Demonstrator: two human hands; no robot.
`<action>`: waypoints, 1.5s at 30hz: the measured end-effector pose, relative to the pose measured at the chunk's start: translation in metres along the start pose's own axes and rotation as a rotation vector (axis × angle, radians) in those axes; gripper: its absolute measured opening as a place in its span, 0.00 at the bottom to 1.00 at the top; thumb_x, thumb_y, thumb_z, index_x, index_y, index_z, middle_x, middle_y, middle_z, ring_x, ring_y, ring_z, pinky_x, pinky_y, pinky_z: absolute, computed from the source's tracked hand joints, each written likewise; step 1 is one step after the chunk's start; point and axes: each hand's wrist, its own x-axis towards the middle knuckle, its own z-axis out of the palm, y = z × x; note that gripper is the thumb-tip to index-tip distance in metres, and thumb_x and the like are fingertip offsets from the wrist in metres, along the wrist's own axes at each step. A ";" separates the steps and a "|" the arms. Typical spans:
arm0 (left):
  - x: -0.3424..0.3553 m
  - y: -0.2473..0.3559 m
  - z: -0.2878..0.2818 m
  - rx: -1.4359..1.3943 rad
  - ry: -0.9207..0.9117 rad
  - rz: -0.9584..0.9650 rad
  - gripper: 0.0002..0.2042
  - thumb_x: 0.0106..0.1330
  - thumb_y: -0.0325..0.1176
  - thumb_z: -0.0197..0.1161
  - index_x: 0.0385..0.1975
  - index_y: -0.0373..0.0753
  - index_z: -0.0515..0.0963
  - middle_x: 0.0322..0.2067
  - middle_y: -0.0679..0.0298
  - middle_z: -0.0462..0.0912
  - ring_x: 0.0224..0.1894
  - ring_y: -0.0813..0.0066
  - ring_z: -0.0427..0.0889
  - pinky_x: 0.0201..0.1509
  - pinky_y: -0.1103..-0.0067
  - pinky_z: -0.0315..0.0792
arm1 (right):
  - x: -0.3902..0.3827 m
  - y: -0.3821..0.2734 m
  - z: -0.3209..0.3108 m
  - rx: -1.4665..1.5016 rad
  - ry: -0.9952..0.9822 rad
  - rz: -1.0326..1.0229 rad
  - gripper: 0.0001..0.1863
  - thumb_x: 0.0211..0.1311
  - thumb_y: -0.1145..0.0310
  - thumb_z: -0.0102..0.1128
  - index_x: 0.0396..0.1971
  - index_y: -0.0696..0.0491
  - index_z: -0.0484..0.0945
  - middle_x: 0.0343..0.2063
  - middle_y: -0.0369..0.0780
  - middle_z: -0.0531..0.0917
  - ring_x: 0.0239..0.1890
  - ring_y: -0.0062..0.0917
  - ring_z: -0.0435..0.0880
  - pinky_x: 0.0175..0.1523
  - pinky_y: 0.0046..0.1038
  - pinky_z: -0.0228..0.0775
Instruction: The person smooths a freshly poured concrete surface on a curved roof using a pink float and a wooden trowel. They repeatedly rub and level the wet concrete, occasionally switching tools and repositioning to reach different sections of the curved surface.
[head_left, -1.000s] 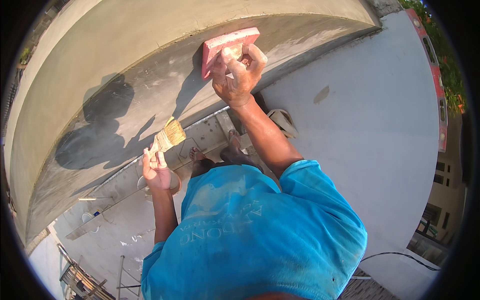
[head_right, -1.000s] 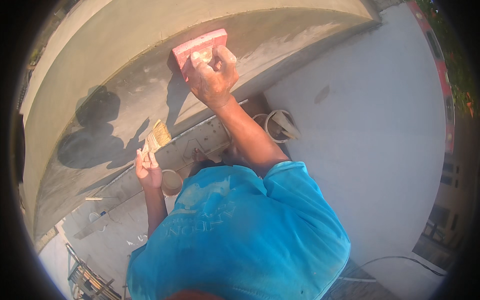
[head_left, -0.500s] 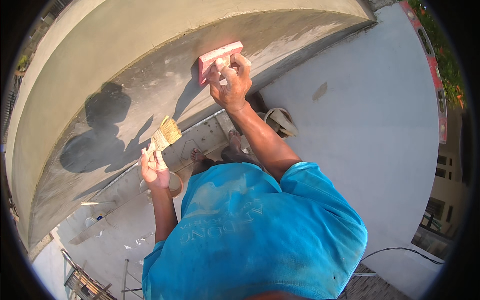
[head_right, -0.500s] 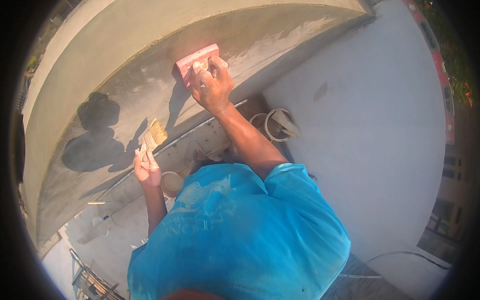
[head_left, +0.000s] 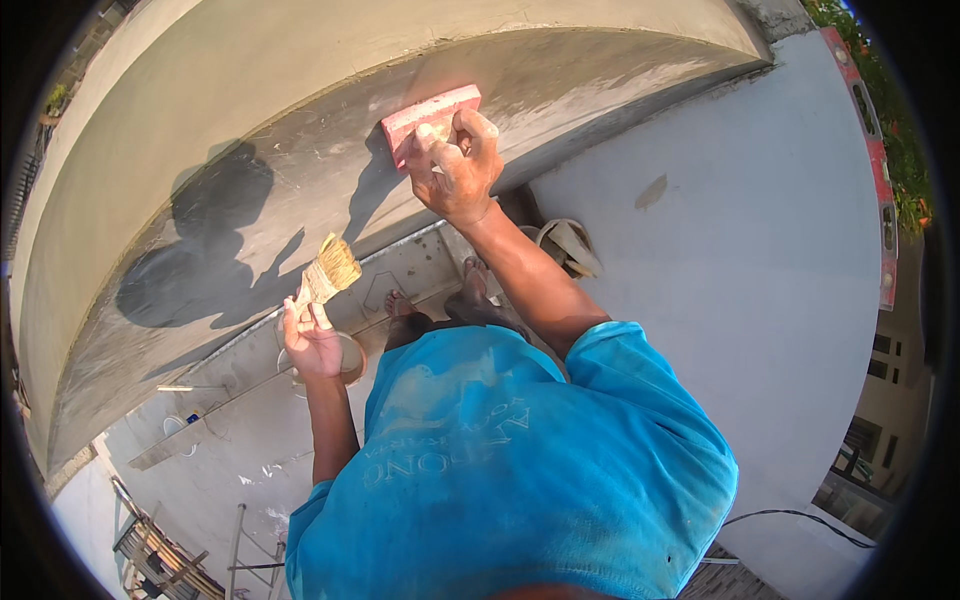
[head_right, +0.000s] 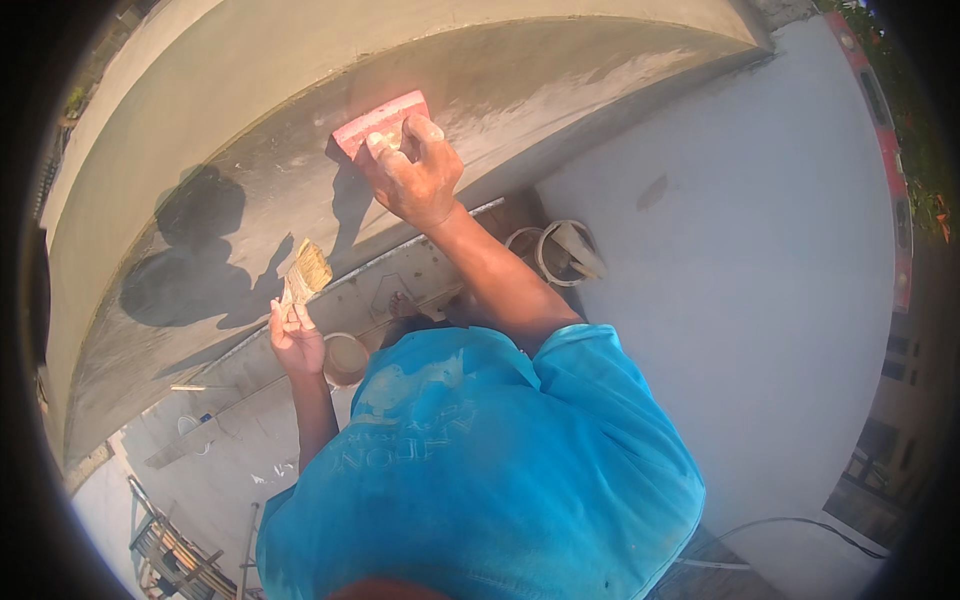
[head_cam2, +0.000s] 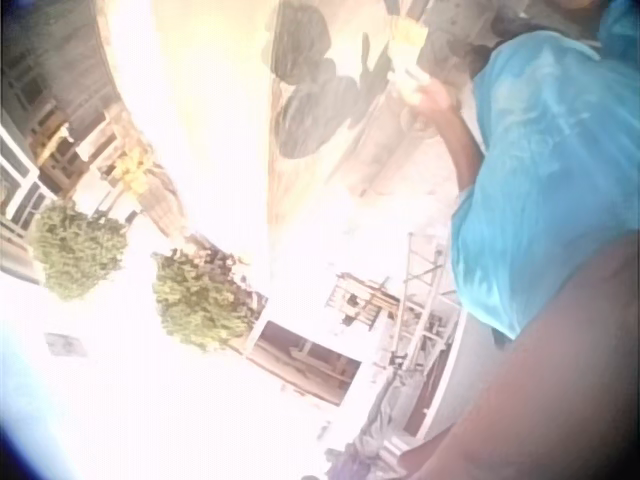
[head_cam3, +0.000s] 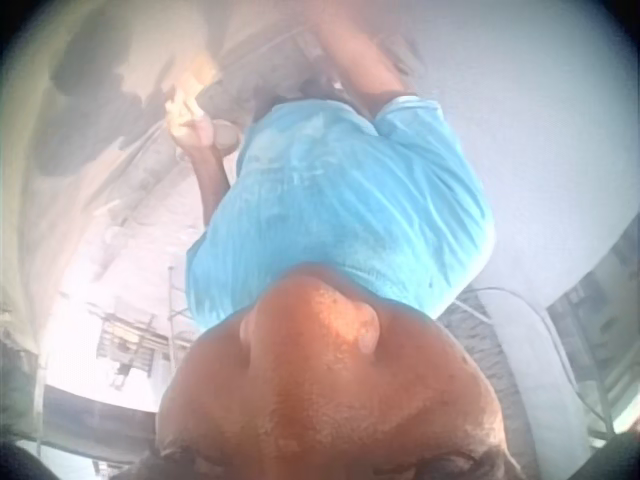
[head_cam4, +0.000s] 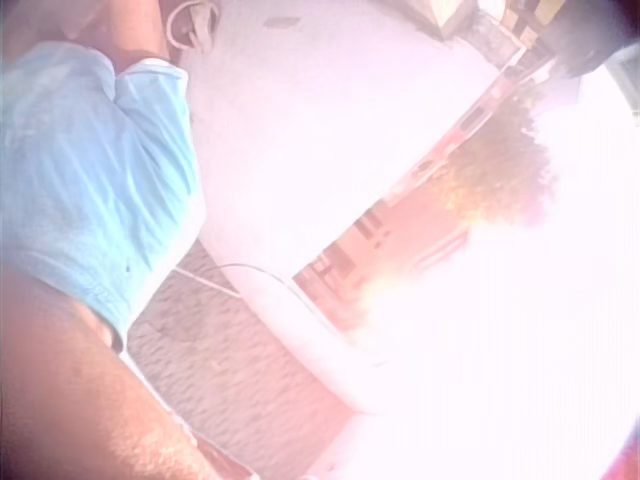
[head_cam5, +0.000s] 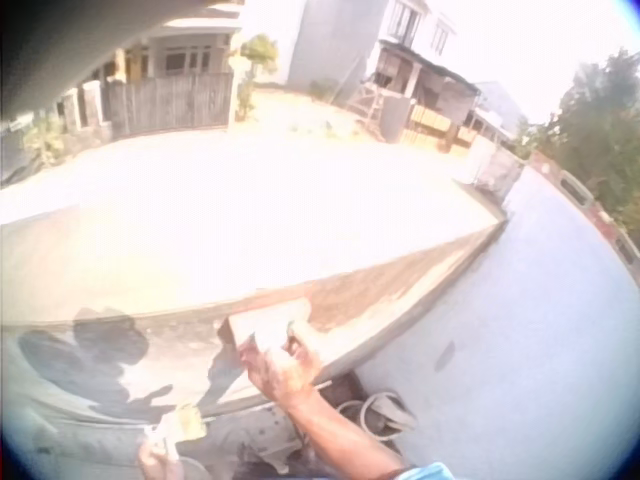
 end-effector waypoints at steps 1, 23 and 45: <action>-0.002 0.001 -0.005 0.012 0.018 0.010 0.10 0.75 0.31 0.54 0.47 0.33 0.78 0.52 0.53 0.81 0.60 0.66 0.77 0.67 0.74 0.72 | -0.030 0.000 -0.006 -0.002 -0.154 0.012 0.23 0.38 0.72 0.78 0.39 0.46 0.80 0.40 0.42 0.72 0.24 0.27 0.77 0.25 0.28 0.71; 0.011 -0.002 -0.030 0.070 0.030 0.020 0.10 0.75 0.31 0.54 0.47 0.35 0.79 0.52 0.55 0.82 0.60 0.67 0.77 0.63 0.75 0.75 | 0.044 0.006 -0.030 0.045 0.156 -0.018 0.28 0.54 0.67 0.66 0.57 0.50 0.71 0.45 0.43 0.66 0.44 0.29 0.70 0.33 0.28 0.72; 0.006 0.010 -0.001 0.013 -0.084 -0.064 0.12 0.77 0.32 0.51 0.49 0.34 0.78 0.56 0.55 0.80 0.59 0.68 0.78 0.58 0.78 0.78 | 0.115 0.000 0.008 -0.121 0.379 -0.230 0.26 0.48 0.77 0.69 0.50 0.44 0.78 0.44 0.44 0.67 0.34 0.25 0.73 0.25 0.22 0.62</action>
